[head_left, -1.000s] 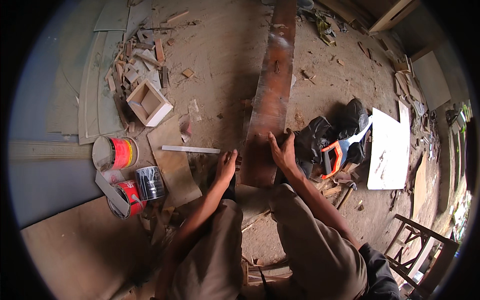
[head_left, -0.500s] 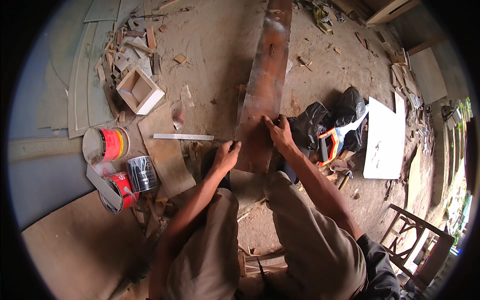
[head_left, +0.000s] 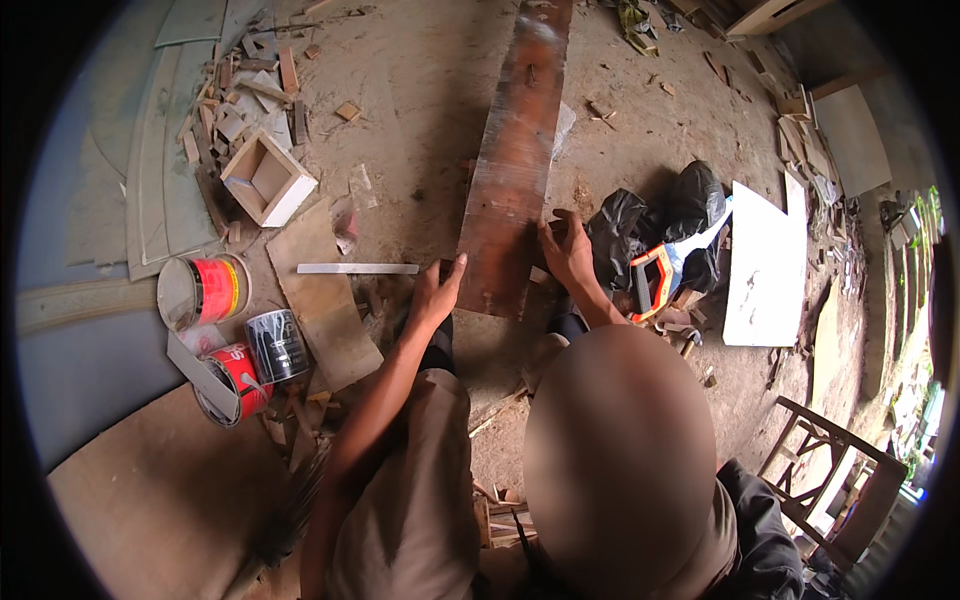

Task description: The person hammers a long wooden plank, then uses a hand saw to cut it. The person also handles a smaller piece of wood and a stone block during the process.

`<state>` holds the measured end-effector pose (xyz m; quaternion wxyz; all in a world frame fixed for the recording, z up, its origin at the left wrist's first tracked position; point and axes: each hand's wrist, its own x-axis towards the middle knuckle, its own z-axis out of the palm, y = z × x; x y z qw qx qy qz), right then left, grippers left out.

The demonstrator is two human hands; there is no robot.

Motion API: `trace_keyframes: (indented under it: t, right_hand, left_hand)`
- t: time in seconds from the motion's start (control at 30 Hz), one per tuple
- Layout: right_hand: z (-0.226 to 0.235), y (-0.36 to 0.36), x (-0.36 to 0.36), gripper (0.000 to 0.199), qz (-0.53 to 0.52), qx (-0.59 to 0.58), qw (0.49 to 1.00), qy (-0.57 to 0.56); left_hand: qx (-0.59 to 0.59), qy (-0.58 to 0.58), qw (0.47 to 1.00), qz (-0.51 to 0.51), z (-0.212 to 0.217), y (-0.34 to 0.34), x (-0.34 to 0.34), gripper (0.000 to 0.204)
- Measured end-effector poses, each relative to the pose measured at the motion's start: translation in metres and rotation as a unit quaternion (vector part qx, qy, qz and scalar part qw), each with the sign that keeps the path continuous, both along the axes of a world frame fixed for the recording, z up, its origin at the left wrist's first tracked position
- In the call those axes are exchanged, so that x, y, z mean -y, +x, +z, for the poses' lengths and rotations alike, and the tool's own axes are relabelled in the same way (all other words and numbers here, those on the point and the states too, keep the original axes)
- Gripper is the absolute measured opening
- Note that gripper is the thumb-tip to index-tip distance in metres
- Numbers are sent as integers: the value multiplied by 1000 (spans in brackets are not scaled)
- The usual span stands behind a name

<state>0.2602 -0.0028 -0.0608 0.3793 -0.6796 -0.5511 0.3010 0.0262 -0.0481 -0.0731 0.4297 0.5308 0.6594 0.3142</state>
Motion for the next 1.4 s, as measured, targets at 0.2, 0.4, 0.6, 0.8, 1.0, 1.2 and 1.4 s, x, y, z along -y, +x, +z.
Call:
trace_keyframes:
  t: [0.2, 0.4, 0.6, 0.8, 1.0, 1.2, 1.4]
  right_hand:
    - [2, 11, 5, 46, 58, -42, 995, -74]
    - [-4, 4, 3, 47, 64, -38, 993, -94]
    - [14, 31, 11, 37, 13, -175, 983, -48]
    - [178, 54, 5, 36, 87, -200, 976, 17]
    - [353, 81, 36, 37, 149, -192, 963, 117]
    - [448, 73, 113, 40, 208, -77, 966, 135]
    - [460, 90, 128, 42, 278, 69, 954, 85]
  left_hand:
    - [44, -76, 996, -10, -9, 3, 9, 57]
    - [-39, 45, 998, 29, -12, 4, 19, 51]
    - [-1, 133, 991, -14, 51, 13, -33, 39]
    - [-38, 122, 960, -248, 248, 1, -55, 31]
    - [-211, 218, 890, -341, 429, 31, 6, 32]
    - [-310, 228, 864, -324, 497, 38, 76, 35]
    - [-282, 203, 884, -314, 473, 8, 100, 37]
